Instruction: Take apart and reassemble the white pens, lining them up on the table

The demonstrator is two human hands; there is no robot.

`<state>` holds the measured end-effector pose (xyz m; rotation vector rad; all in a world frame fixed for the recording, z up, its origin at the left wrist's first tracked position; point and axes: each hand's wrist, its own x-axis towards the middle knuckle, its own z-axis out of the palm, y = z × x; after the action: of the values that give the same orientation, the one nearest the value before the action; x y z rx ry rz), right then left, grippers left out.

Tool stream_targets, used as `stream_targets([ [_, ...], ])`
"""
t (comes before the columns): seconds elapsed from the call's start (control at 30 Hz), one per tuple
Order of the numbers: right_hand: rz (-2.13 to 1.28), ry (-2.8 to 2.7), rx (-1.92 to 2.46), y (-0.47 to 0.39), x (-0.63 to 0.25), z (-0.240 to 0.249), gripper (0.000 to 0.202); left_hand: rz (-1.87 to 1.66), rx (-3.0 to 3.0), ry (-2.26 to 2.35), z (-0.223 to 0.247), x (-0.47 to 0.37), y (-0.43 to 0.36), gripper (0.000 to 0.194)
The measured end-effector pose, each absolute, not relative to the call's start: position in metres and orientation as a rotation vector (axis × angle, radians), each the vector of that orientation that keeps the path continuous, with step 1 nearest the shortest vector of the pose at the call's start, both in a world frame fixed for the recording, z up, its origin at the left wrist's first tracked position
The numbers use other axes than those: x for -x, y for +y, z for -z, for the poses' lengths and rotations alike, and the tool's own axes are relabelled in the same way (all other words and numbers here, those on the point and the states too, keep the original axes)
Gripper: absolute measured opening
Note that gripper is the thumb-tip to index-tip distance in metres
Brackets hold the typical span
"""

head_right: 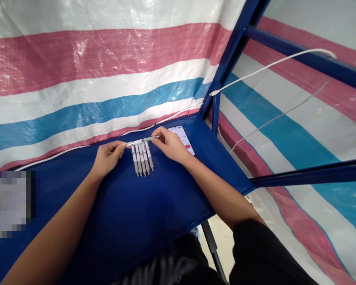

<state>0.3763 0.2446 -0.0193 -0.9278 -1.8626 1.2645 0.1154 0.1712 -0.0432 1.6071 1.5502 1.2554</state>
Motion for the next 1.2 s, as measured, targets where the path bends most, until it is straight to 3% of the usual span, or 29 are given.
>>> stream_targets([
  [0.17, -1.500, -1.422, 0.860, 0.231, -0.358, 0.029, 0.018, -1.259, -1.626, 1.539, 0.041, -0.113, 0.172, 0.051],
  [0.4, -1.530, -1.151, 0.870, 0.221, -0.347, 0.030, 0.023, -1.219, -1.594, 1.526, 0.044, -0.109, 0.173, 0.060],
  [0.67, -1.342, -1.198, 0.921, 0.208, -0.343, 0.030, 0.027, -1.312, -1.407, 1.481, 0.051, -0.106, 0.175, 0.047],
  [1.2, -1.181, -1.224, 0.918, 0.217, -0.352, 0.019, 0.017, -1.385, -1.308, 1.412, 0.055, -0.105, 0.178, 0.048],
])
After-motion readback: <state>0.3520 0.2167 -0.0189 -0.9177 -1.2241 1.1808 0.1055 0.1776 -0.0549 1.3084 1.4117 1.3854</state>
